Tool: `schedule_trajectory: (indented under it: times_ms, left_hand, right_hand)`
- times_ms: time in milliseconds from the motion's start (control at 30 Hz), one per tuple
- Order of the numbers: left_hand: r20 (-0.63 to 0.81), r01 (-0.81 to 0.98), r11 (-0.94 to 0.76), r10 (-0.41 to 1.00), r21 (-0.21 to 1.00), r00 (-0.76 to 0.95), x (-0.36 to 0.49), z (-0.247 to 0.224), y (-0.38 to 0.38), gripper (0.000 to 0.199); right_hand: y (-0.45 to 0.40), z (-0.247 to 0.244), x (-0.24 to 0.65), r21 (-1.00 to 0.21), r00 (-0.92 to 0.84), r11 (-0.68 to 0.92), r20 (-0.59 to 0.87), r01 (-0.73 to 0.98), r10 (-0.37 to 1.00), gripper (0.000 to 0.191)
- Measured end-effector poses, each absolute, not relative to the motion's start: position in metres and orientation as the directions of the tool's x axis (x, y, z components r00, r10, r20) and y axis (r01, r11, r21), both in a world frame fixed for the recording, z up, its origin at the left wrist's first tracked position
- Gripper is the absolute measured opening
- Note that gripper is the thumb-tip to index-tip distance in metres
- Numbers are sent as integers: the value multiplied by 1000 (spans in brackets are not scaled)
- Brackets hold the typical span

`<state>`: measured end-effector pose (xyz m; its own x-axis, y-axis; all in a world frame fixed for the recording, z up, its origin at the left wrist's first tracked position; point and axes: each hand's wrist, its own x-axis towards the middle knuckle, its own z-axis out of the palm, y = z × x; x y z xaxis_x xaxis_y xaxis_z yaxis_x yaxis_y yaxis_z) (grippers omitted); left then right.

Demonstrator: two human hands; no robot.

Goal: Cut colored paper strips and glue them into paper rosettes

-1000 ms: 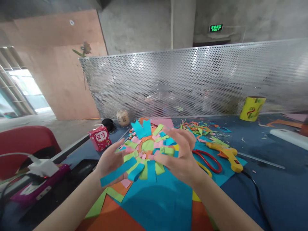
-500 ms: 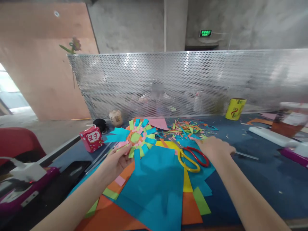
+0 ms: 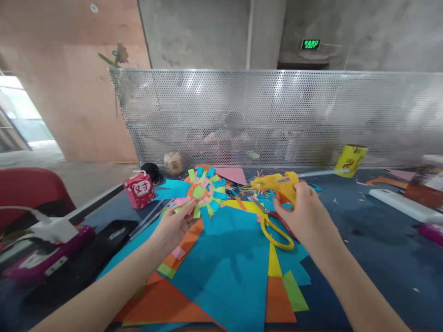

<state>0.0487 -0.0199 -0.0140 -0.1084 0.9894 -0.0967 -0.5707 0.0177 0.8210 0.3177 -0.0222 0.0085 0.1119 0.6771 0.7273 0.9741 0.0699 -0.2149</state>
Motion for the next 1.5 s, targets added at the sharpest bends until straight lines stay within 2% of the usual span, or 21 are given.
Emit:
schedule_trajectory:
  times_ms: [67, 133, 233, 333, 700, 833, 1000, 1167, 1400, 1500]
  left_hand:
    - [-83, -565, 14, 992, 825, -96, 49, -15, -21, 24]
    - [-74, -557, 11, 993, 831, -91, 49, -15, -21, 27]
    - [-74, -548, 8, 993, 837, -97, 48, -16, -21, 29]
    - [-72, -548, 4, 992, 836, -104, 48, -15, -21, 27]
    - [-52, -545, -15, 993, 838, -107, 47, -16, -20, 25]
    - [-36, -550, -31, 993, 834, -111, 45, -17, -19, 27]
    - [-36, -562, -43, 991, 826, -129, 45, -18, -18, 27]
    - [-53, -565, -38, 988, 824, -144, 46, -19, -15, 22]
    - [-62, -557, -24, 989, 830, -135, 45, -18, -17, 17]
    - [-64, -554, -20, 989, 832, -131, 45, -18, -18, 18]
  right_hand:
    - [-35, 11, 290, -49, -85, 243, 855, 969, 511, 30]
    - [-43, 11, 268, 97, -224, 312, 887, 945, 403, 23]
    - [-48, 6, 250, 272, -376, 320, 866, 907, 330, 16]
    - [-47, 0, 245, 341, -432, 305, 844, 889, 317, 13]
    - [-50, -2, 246, 364, -467, 329, 820, 871, 329, 9]
    - [-52, -3, 246, 347, -466, 345, 803, 872, 372, 9]
    - [-53, -4, 248, 344, -452, 333, 827, 878, 334, 10]
    - [-57, -8, 247, 331, -453, 333, 785, 883, 423, 11]
    - [-54, -4, 245, 292, -441, 370, 790, 882, 426, 13]
    - [-52, -1, 241, 314, -450, 351, 781, 882, 433, 13]
